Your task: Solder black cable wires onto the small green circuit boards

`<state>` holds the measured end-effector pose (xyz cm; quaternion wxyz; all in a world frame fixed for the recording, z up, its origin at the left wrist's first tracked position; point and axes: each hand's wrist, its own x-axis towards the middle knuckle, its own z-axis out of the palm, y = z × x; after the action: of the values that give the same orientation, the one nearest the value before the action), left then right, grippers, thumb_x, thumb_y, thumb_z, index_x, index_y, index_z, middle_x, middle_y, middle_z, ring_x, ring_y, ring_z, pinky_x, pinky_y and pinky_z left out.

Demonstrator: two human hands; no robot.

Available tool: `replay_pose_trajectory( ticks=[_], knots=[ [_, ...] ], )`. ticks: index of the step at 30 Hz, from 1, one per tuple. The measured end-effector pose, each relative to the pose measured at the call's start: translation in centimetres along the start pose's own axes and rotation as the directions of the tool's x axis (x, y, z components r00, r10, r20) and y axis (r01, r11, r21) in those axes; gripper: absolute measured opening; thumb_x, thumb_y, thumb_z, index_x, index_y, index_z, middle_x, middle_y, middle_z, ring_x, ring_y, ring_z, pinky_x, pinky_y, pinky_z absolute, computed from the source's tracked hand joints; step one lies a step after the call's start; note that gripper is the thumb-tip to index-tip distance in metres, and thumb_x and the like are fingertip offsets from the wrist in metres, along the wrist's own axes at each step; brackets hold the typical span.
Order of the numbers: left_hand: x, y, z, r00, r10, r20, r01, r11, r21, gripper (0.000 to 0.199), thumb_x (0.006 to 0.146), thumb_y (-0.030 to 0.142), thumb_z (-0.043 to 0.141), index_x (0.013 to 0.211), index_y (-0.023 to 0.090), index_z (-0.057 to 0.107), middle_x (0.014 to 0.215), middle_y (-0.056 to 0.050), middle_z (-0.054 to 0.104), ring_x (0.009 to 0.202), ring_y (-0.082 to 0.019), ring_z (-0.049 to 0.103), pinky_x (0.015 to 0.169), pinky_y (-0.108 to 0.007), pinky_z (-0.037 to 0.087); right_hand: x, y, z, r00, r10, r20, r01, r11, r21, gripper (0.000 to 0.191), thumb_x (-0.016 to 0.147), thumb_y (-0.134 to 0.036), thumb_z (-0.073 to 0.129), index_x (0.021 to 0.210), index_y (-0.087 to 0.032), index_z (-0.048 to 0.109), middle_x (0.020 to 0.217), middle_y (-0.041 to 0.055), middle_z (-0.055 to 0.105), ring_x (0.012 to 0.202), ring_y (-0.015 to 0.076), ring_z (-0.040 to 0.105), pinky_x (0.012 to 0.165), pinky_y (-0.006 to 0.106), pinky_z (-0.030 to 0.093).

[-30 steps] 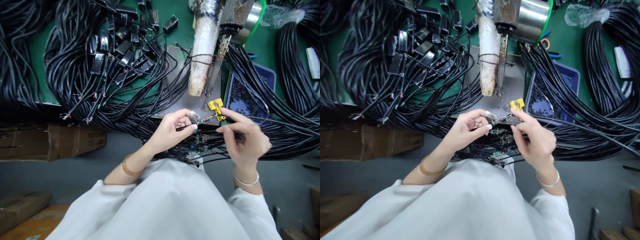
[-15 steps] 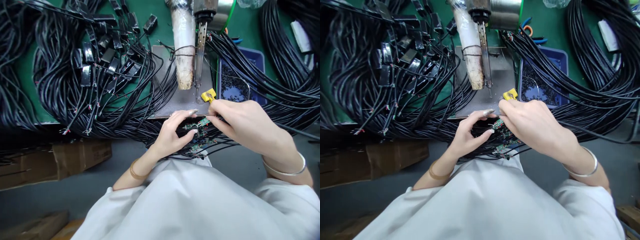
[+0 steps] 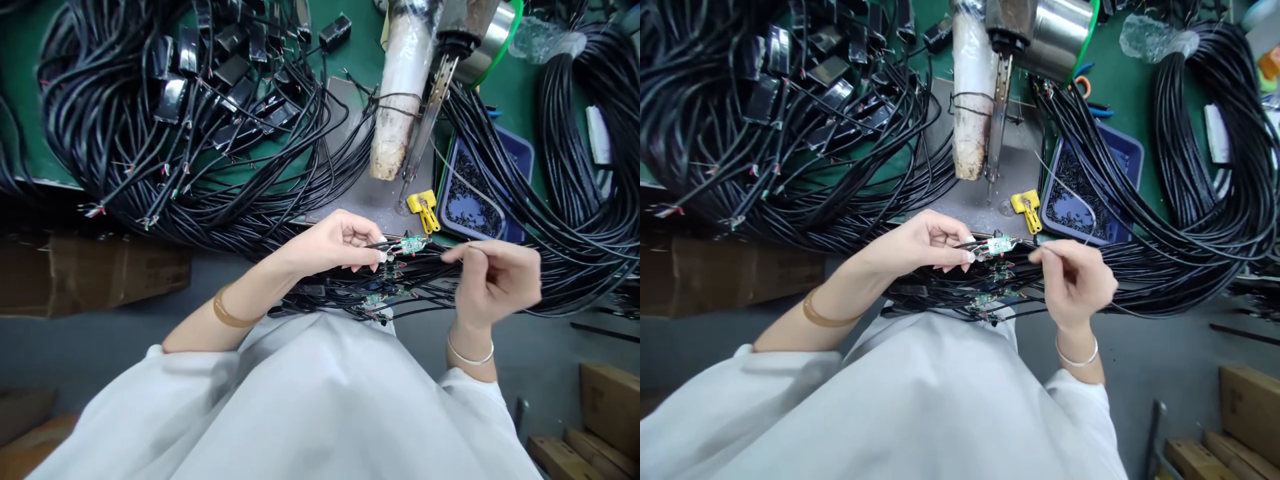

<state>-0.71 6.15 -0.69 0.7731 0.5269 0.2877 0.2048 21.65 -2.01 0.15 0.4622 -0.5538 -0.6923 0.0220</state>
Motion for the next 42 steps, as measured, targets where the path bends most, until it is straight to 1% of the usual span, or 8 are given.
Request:
replay_pose_trajectory(
  ticks=[7, 13, 18, 20, 24, 31, 36, 42],
  knots=[
    [0.2, -0.1, 0.1, 1.000, 0.002, -0.001, -0.002, 1.000, 0.015, 0.017, 0.073, 0.023, 0.079, 0.070, 0.012, 0.067, 0.060, -0.003, 0.067, 0.045, -0.005, 0.049, 0.042, -0.016, 0.037, 0.8, -2.3, 0.9, 0.862, -0.320, 0.394, 0.424, 0.880, -0.212, 0.011, 0.091, -0.021, 0.066, 0.101, -0.022, 0.066, 0.064, -0.0069, 0.063, 0.051, 0.0073, 0.050, 0.053, 0.027, 0.037],
    [-0.2, -1.5, -0.3, 1.000, -0.014, -0.011, 0.013, 0.990, -0.138, 0.029, 0.078, 0.042, 0.079, 0.090, 0.016, 0.071, 0.058, -0.003, 0.067, 0.038, -0.004, 0.036, 0.037, -0.019, 0.022, 0.9, -2.8, 1.0, 0.959, -0.044, 0.281, 0.038, 0.999, 0.025, 0.002, 0.093, -0.023, 0.064, 0.091, -0.024, 0.065, 0.067, -0.0079, 0.064, 0.047, 0.0044, 0.049, 0.047, 0.022, 0.038],
    [0.0, -2.8, -0.9, 0.999, 0.004, -0.048, -0.016, 0.969, -0.247, 0.033, 0.075, 0.046, 0.081, 0.085, 0.016, 0.071, 0.056, -0.003, 0.066, 0.037, -0.003, 0.031, 0.038, -0.020, 0.016, 3.5, 1.6, -2.8, 0.990, 0.122, 0.073, -0.087, 0.926, -0.368, 0.012, 0.089, -0.030, 0.069, 0.086, -0.019, 0.074, 0.071, 0.0016, 0.071, 0.052, 0.0079, 0.056, 0.048, 0.026, 0.037],
    [0.1, -2.9, -1.1, 1.000, 0.009, -0.015, -0.013, 0.964, -0.264, 0.032, 0.076, 0.045, 0.081, 0.085, 0.016, 0.071, 0.058, -0.004, 0.067, 0.039, -0.003, 0.032, 0.040, -0.020, 0.017, 4.9, 4.8, -3.9, 0.955, 0.054, 0.291, 0.094, 0.877, -0.472, 0.017, 0.082, -0.034, 0.077, 0.089, -0.019, 0.078, 0.076, 0.0035, 0.076, 0.048, 0.0059, 0.053, 0.050, 0.026, 0.040],
    [0.2, -2.5, -1.6, 1.000, 0.023, 0.021, -0.018, 0.972, -0.235, 0.032, 0.077, 0.047, 0.078, 0.081, 0.016, 0.071, 0.062, -0.005, 0.069, 0.040, -0.004, 0.033, 0.041, -0.022, 0.019, 7.3, 9.1, -4.4, 0.810, 0.223, 0.543, 0.032, 0.907, -0.421, 0.032, 0.077, -0.046, 0.077, 0.091, -0.018, 0.080, 0.074, 0.0014, 0.077, 0.043, 0.0015, 0.051, 0.047, 0.023, 0.037],
    [0.2, -2.3, -1.9, 0.999, 0.023, 0.038, -0.013, 0.969, -0.246, 0.040, 0.073, 0.052, 0.081, 0.070, 0.015, 0.067, 0.051, -0.002, 0.060, 0.038, -0.004, 0.034, 0.040, -0.021, 0.017, 10.0, 8.4, -3.2, 0.585, 0.477, 0.656, -0.057, 0.831, -0.554, 0.047, 0.068, -0.059, 0.074, 0.091, -0.018, 0.078, 0.076, -0.0053, 0.074, 0.060, 0.0040, 0.060, 0.065, 0.028, 0.041],
    [0.4, -2.0, -1.5, 1.000, 0.002, -0.016, -0.007, 0.955, -0.296, 0.029, 0.064, 0.035, 0.087, 0.068, 0.015, 0.066, 0.049, 0.005, 0.048, 0.041, -0.003, 0.036, 0.041, -0.019, 0.018, 9.8, 7.7, -3.3, 0.593, 0.419, 0.687, -0.075, 0.879, -0.471, 0.010, 0.082, -0.032, 0.077, 0.081, -0.022, 0.074, 0.072, -0.0045, 0.072, 0.060, 0.0078, 0.057, 0.067, 0.028, 0.040],
    [0.5, -1.6, -0.8, 0.993, -0.004, -0.117, -0.026, 0.967, -0.253, 0.023, 0.066, 0.028, 0.084, 0.067, 0.015, 0.065, 0.049, 0.006, 0.043, 0.042, -0.002, 0.029, 0.042, -0.019, 0.014, 9.4, 8.4, -4.5, 0.616, 0.409, 0.674, -0.046, 0.872, -0.487, 0.015, 0.078, -0.030, 0.082, 0.090, -0.024, 0.074, 0.080, -0.0024, 0.075, 0.058, 0.0090, 0.058, 0.065, 0.029, 0.040]
  ],
)
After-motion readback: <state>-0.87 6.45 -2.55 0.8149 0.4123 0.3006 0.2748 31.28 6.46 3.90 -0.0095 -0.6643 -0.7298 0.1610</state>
